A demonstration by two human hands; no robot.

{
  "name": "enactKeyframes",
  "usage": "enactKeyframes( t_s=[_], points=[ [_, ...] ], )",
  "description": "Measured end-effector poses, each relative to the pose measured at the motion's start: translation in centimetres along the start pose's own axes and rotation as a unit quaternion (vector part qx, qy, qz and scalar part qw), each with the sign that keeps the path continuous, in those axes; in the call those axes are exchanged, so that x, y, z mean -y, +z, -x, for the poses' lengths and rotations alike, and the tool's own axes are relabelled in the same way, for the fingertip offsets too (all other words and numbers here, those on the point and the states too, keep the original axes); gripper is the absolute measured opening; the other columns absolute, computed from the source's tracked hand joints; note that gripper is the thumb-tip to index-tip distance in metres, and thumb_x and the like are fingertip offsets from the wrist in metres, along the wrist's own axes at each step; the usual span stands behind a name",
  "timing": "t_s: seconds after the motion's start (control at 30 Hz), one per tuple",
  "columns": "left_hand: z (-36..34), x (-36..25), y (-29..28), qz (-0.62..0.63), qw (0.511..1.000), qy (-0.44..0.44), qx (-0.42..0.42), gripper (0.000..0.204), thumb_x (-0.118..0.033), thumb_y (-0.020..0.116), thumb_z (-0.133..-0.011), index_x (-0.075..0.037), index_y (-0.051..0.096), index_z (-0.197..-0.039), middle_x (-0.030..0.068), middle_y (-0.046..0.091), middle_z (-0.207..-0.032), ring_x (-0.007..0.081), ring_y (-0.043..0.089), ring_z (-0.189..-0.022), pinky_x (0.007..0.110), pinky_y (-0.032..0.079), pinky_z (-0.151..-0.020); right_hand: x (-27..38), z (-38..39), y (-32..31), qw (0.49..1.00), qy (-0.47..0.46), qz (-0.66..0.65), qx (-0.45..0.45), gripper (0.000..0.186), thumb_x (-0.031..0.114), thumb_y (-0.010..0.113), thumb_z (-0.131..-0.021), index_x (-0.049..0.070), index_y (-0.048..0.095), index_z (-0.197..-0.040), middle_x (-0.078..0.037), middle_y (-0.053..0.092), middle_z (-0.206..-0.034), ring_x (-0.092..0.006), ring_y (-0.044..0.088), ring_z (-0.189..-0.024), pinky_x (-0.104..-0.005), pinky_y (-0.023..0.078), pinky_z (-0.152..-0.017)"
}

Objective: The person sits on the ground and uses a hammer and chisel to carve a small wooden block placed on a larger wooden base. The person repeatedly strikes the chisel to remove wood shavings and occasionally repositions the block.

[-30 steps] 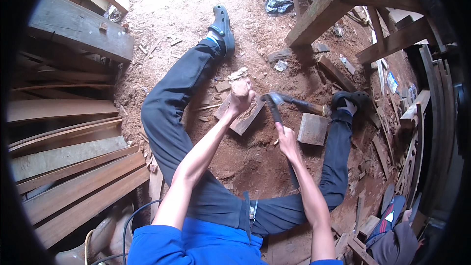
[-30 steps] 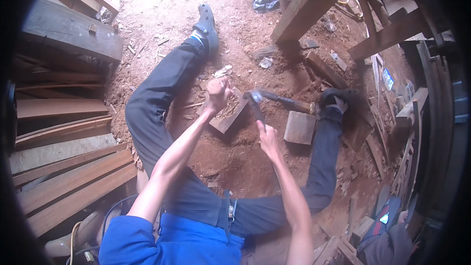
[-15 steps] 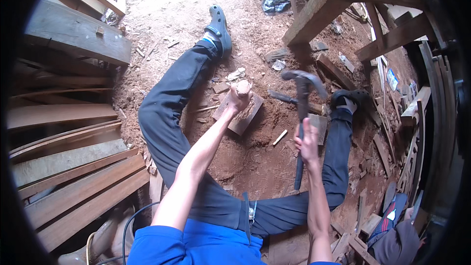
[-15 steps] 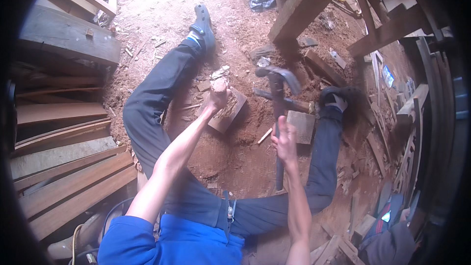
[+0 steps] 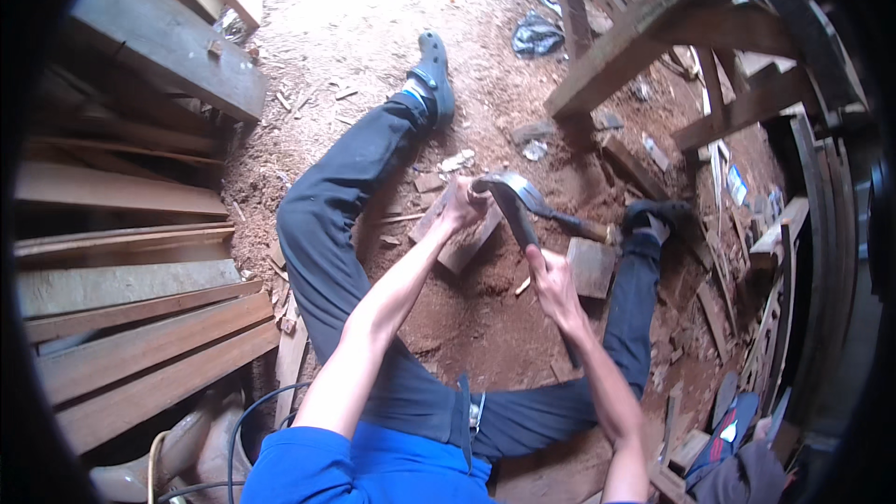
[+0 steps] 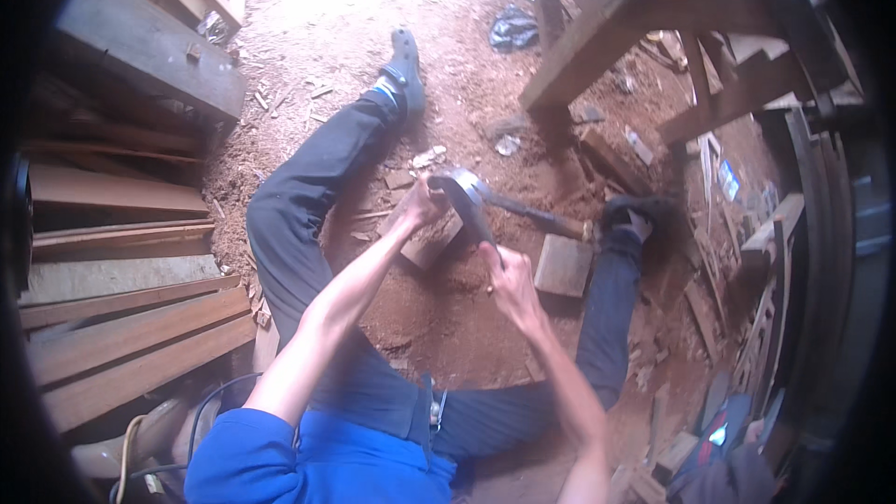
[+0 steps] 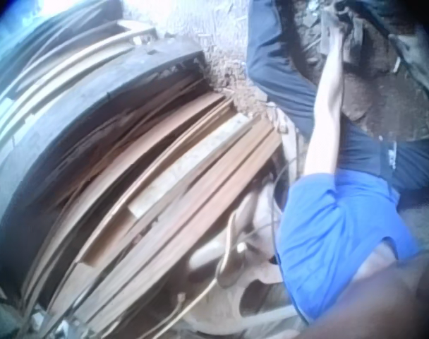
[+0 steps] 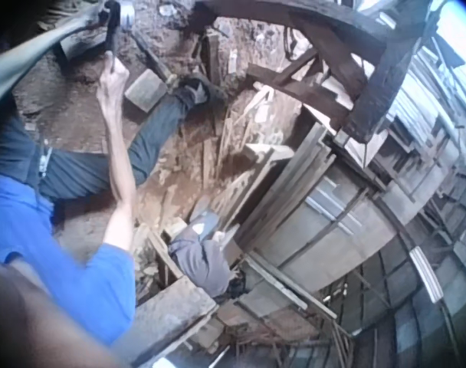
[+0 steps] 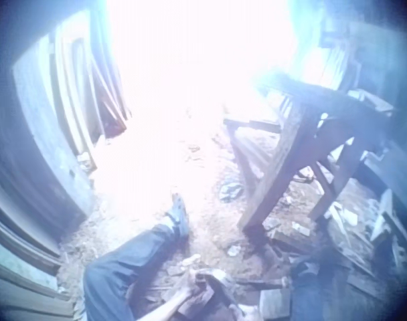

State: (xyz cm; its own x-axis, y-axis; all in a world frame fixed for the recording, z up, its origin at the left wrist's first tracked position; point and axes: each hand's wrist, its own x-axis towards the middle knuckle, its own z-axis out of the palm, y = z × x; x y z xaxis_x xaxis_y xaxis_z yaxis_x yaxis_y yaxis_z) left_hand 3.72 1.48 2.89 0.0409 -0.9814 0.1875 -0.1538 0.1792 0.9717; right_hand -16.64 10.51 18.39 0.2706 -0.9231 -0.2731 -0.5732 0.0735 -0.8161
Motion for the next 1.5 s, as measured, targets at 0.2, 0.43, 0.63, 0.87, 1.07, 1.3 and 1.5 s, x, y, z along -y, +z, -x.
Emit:
enactKeyframes(
  t_s=[0.2, 0.43, 0.63, 0.87, 1.07, 1.3, 1.5],
  points=[
    [1.4, 0.9, -0.4, -0.036, 0.999, -0.029, -0.006, 0.016, -0.013, 0.064, -0.085, 0.000, 0.059, -0.093, 0.0080, 0.064, -0.080, 0.0168, 0.060, -0.074, 0.035, 0.049, -0.066, -5.4, 1.2, 3.2, 0.993, 0.038, -0.079, -0.083, 0.070, 0.063, 0.037, -0.098, 0.000, 0.047, -0.068, -0.002, 0.038, -0.054, -0.0104, 0.040, -0.054, -0.0357, 0.032, -0.049],
    [-0.8, -2.6, -1.9, 0.189, 0.979, 0.006, -0.075, 0.014, 0.001, 0.055, -0.076, -0.007, 0.043, -0.077, 0.0008, 0.047, -0.074, 0.0097, 0.046, -0.068, 0.027, 0.039, -0.057, -13.4, -4.1, 4.9, 0.991, 0.129, 0.025, -0.039, 0.070, 0.061, 0.043, -0.096, -0.001, 0.046, -0.062, -0.004, 0.043, -0.052, -0.0127, 0.044, -0.051, -0.0393, 0.037, -0.049],
    [-0.9, 2.5, -2.7, -0.216, 0.929, 0.270, -0.130, 0.012, -0.009, 0.058, -0.079, -0.005, 0.049, -0.071, 0.0030, 0.044, -0.069, 0.0114, 0.045, -0.070, 0.028, 0.039, -0.064, -13.3, -3.8, 5.1, 0.984, 0.171, -0.028, -0.047, 0.072, 0.066, 0.044, -0.093, 0.005, 0.046, -0.056, -0.002, 0.046, -0.051, -0.0132, 0.045, -0.049, -0.0357, 0.035, -0.048],
    [0.8, 8.2, 0.1, -0.136, 0.980, 0.080, -0.120, 0.006, -0.004, 0.059, -0.076, -0.002, 0.057, -0.081, 0.0085, 0.056, -0.068, 0.0216, 0.054, -0.060, 0.037, 0.043, -0.057, -5.8, -1.5, 1.7, 0.974, 0.098, -0.204, -0.026, 0.062, 0.064, 0.044, -0.095, 0.011, 0.045, -0.063, 0.003, 0.042, -0.049, -0.0061, 0.043, -0.041, -0.0236, 0.034, -0.039],
    [1.1, 4.1, -1.4, -0.092, 0.996, 0.004, -0.022, 0.016, -0.006, 0.064, -0.075, -0.001, 0.058, -0.089, 0.0112, 0.061, -0.078, 0.0256, 0.061, -0.073, 0.040, 0.047, -0.068, 3.7, 1.1, -2.2, 0.927, -0.096, -0.357, -0.061, 0.060, 0.065, 0.048, -0.091, 0.007, 0.045, -0.079, 0.003, 0.039, -0.054, -0.0045, 0.036, -0.043, -0.0198, 0.027, -0.039],
    [0.6, 1.2, -0.9, 0.022, 0.999, -0.042, -0.003, 0.013, -0.011, 0.062, -0.082, 0.000, 0.060, -0.089, 0.0123, 0.062, -0.076, 0.0187, 0.059, -0.071, 0.037, 0.047, -0.062, 1.6, -1.3, 0.6, 0.990, -0.094, 0.039, -0.095, 0.062, 0.055, 0.046, -0.098, 0.004, 0.044, -0.062, 0.000, 0.040, -0.051, -0.0090, 0.041, -0.050, -0.0326, 0.031, -0.044],
    [-0.2, 0.7, -0.9, -0.028, 0.999, 0.038, -0.027, 0.010, -0.003, 0.058, -0.080, -0.003, 0.061, -0.071, 0.0080, 0.058, -0.061, 0.0147, 0.053, -0.056, 0.033, 0.040, -0.051, -3.1, 1.0, 0.6, 0.986, 0.068, -0.144, -0.040, 0.064, 0.061, 0.043, -0.097, 0.008, 0.043, -0.061, 0.002, 0.039, -0.052, -0.0066, 0.039, -0.049, -0.0288, 0.032, -0.045]
  ],
)
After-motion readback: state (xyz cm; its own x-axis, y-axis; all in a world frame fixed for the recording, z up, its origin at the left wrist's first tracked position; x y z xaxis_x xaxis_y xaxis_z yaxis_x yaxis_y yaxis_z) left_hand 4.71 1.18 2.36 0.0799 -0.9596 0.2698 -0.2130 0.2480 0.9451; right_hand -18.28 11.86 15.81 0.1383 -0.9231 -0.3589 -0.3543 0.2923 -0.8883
